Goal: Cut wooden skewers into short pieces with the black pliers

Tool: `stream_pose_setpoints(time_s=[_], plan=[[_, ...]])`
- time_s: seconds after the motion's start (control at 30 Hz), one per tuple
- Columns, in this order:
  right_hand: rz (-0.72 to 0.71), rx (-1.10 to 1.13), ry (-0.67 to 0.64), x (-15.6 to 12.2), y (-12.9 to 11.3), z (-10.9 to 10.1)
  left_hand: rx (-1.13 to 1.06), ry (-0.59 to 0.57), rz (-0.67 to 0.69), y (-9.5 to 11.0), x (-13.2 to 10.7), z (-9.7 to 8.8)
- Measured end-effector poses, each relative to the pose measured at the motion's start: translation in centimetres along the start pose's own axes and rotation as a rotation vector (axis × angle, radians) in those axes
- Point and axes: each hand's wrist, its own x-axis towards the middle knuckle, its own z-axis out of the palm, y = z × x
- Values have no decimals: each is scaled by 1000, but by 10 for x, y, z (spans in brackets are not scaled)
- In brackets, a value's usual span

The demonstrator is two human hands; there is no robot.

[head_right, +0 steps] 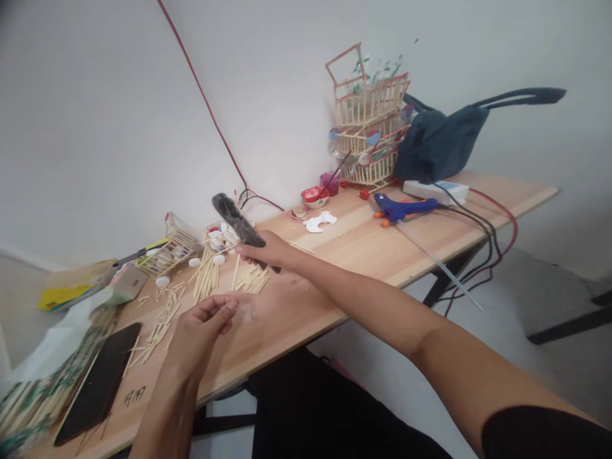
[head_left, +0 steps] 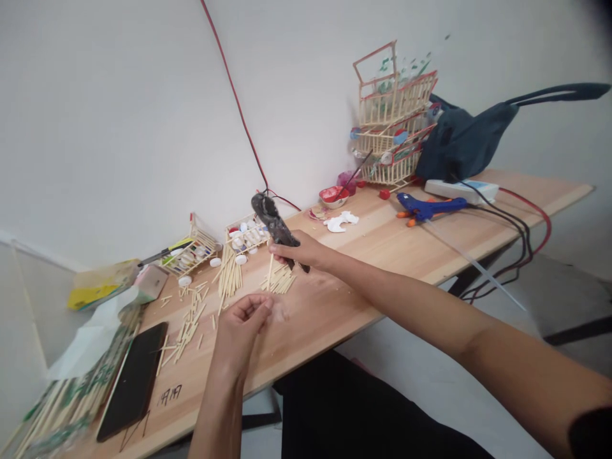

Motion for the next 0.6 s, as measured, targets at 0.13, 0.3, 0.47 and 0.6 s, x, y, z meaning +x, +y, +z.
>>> stream_pose_setpoints(time_s=[0.13,0.3,0.47,0.6], plan=[[-4,118,143,6,2,-8,264,134,74,-8,-8,-9],[-6,137,171,8,4,-11,593,161,249,-22,-12,1],[5,111,184,10,10,-13,728,57,424,-28,-14,18],[4,121,219,13,15,-17,686,97,333,-27,-28,12]])
